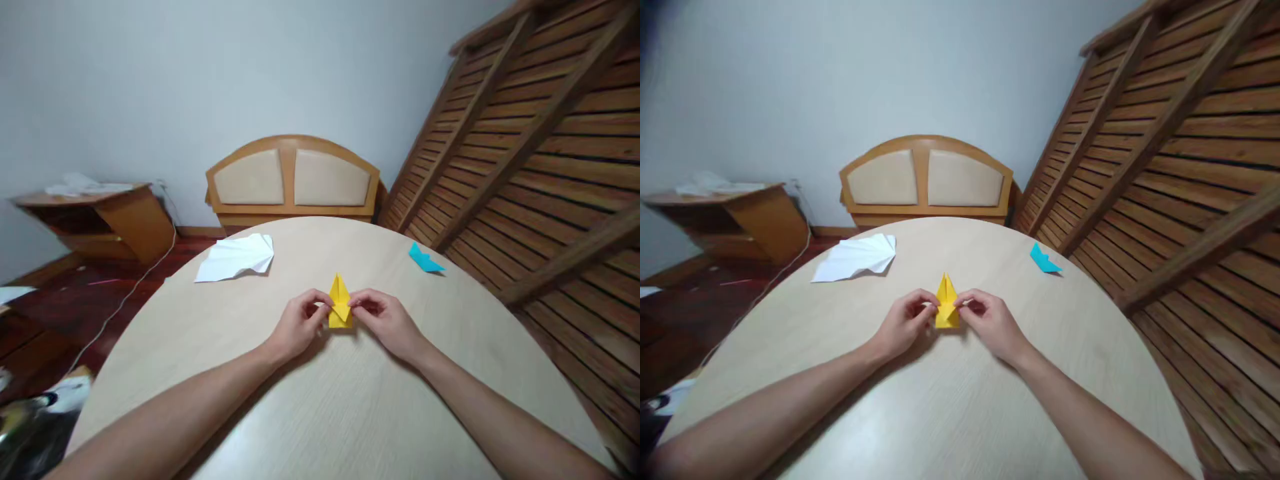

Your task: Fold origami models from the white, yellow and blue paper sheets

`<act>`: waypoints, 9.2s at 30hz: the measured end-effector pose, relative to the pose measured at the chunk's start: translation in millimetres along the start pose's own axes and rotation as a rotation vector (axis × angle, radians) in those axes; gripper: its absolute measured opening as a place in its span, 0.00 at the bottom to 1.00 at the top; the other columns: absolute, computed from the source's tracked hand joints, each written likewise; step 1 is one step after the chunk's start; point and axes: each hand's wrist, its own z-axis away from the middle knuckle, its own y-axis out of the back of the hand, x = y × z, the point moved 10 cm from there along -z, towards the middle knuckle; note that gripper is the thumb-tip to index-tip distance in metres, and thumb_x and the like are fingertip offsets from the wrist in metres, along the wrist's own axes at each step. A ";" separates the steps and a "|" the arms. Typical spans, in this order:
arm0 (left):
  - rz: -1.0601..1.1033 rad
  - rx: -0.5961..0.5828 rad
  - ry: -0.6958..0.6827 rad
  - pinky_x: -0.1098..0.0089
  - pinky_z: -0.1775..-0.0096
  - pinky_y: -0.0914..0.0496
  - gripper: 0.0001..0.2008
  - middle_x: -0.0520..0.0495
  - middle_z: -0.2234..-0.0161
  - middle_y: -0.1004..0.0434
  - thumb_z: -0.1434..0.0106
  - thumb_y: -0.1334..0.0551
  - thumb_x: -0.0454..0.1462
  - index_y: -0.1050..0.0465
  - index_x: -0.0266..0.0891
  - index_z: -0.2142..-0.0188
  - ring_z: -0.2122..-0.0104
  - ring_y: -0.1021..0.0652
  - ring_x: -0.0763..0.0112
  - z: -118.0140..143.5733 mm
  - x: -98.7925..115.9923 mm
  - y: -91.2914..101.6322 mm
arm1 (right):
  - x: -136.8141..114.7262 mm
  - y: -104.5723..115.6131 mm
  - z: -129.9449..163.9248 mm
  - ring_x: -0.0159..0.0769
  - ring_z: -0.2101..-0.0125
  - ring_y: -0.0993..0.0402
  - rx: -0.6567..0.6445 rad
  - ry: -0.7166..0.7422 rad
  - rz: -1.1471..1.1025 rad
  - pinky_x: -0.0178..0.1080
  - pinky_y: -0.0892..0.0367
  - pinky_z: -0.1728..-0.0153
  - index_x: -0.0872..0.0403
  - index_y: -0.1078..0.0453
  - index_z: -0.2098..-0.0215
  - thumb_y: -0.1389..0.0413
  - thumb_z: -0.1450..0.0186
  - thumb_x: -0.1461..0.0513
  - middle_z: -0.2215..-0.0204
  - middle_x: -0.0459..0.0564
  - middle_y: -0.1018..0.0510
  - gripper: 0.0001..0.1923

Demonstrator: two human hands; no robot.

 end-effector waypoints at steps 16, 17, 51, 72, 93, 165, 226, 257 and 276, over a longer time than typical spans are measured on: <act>0.106 -0.002 0.057 0.75 0.73 0.34 0.12 0.48 0.70 0.24 0.39 0.34 0.43 0.26 0.34 0.63 0.75 0.27 0.75 -1.3 -1.8 -1.6 | -18.6 -0.2 -1.6 0.38 0.60 0.21 -0.012 0.111 0.129 0.40 0.25 0.59 0.52 0.19 0.65 0.40 0.35 0.60 0.59 0.53 0.19 0.07; 0.117 0.010 0.049 0.75 0.73 0.34 0.12 0.48 0.70 0.24 0.39 0.34 0.42 0.27 0.34 0.64 0.75 0.27 0.76 -1.7 -1.6 -0.8 | -18.2 -0.2 -1.7 0.38 0.60 0.21 -0.008 0.107 0.125 0.40 0.25 0.59 0.52 0.20 0.66 0.40 0.36 0.60 0.60 0.53 0.19 0.06; -0.022 0.064 -0.276 0.69 0.60 0.22 0.07 0.44 0.61 0.18 0.35 0.40 0.34 0.26 0.37 0.58 0.62 0.18 0.70 10.5 37.0 3.5 | -42.6 9.7 8.3 0.38 0.64 0.23 0.106 0.305 0.214 0.40 0.28 0.65 0.50 0.29 0.60 0.39 0.35 0.62 0.63 0.49 0.20 0.05; -0.100 0.040 -0.316 0.66 0.57 0.21 0.10 0.41 0.57 0.17 0.34 0.41 0.32 0.22 0.37 0.55 0.60 0.17 0.66 11.0 38.5 0.9 | -45.4 5.4 9.4 0.38 0.63 0.24 0.065 0.328 0.270 0.39 0.27 0.66 0.49 0.28 0.58 0.41 0.34 0.62 0.61 0.50 0.21 0.05; -0.154 0.034 -0.266 0.72 0.66 0.23 0.11 0.46 0.61 0.28 0.31 0.41 0.34 0.22 0.42 0.54 0.62 0.25 0.70 6.5 35.3 2.5 | -58.6 5.6 10.5 0.39 0.64 0.21 0.112 0.392 0.332 0.42 0.24 0.61 0.47 0.20 0.59 0.42 0.34 0.66 0.65 0.49 0.18 0.10; -0.041 0.029 0.006 0.68 0.65 0.27 0.11 0.42 0.61 0.18 0.36 0.36 0.40 0.22 0.36 0.58 0.68 0.22 0.68 -2.1 4.5 2.3 | 11.2 0.0 -3.2 0.39 0.57 0.22 0.062 -0.106 -0.110 0.45 0.25 0.54 0.53 0.28 0.51 0.37 0.39 0.56 0.56 0.54 0.19 0.19; -0.241 -0.063 -0.173 0.63 0.55 0.29 0.11 0.46 0.61 0.25 0.42 0.37 0.32 0.31 0.39 0.58 0.61 0.24 0.65 2.9 18.6 -9.6 | -9.4 -13.6 2.9 0.42 0.50 0.24 -0.129 0.059 0.178 0.49 0.31 0.46 0.52 0.30 0.49 0.40 0.38 0.66 0.50 0.53 0.22 0.19; -0.306 -0.063 -0.245 0.64 0.57 0.29 0.07 0.47 0.61 0.27 0.41 0.37 0.32 0.30 0.40 0.62 0.61 0.25 0.65 6.0 26.7 -10.5 | -26.6 -5.3 3.1 0.39 0.53 0.25 -0.026 0.202 0.342 0.46 0.29 0.51 0.50 0.29 0.52 0.44 0.33 0.63 0.53 0.51 0.22 0.11; -0.347 -0.017 -0.247 0.64 0.56 0.29 0.06 0.46 0.59 0.27 0.39 0.36 0.35 0.31 0.41 0.62 0.60 0.24 0.65 5.9 27.2 -8.8 | -43.5 -1.1 9.8 0.39 0.57 0.25 0.070 0.349 0.352 0.45 0.27 0.55 0.47 0.33 0.51 0.44 0.36 0.68 0.56 0.48 0.23 0.17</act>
